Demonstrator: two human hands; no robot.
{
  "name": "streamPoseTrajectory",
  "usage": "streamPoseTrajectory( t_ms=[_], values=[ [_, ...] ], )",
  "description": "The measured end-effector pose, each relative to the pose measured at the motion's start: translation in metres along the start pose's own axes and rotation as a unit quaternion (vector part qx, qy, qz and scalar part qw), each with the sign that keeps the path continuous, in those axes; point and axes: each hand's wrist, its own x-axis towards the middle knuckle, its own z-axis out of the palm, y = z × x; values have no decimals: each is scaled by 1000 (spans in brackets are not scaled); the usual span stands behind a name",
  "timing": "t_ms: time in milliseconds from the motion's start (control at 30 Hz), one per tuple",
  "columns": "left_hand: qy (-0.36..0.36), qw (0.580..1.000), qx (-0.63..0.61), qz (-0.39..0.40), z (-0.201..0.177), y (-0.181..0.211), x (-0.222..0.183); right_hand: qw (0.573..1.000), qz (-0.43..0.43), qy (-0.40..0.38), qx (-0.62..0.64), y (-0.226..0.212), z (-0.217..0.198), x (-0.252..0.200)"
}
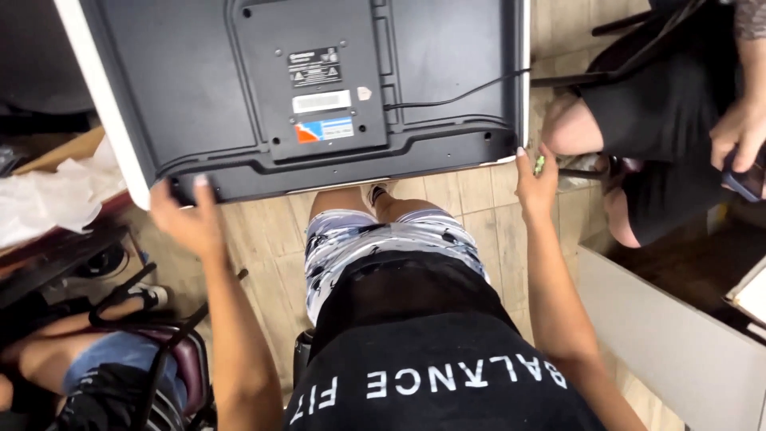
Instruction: Disassembling a television by removing screws from the back panel and prying the casing open to access internal components.
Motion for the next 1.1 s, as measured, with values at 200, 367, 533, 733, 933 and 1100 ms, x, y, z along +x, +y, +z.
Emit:
streamPoseTrajectory(
  t_ms=[200, 367, 533, 733, 933, 1100],
  values=[
    [-106, 975, -101, -167, -16, 2, 25, 996, 49, -38, 68, 37, 14, 17],
    [-132, 960, -103, -225, -10, -9, 36, 992, 72, -50, 89, 11, 10, -2],
    [-177, 901, -53, -393, -7, 2, 49, 990, 86, -43, 99, 7, 12, -2],
    [-224, 810, -18, -541, -11, 36, 73, 989, 89, -11, 122, 1, 14, -4],
    [-200, 779, 36, -593, 12, 9, 93, 978, 175, -32, 109, -58, 7, -14],
    [-215, 735, 51, -641, 9, 33, 115, 970, 231, -60, 41, -98, 11, -10]
  ],
)
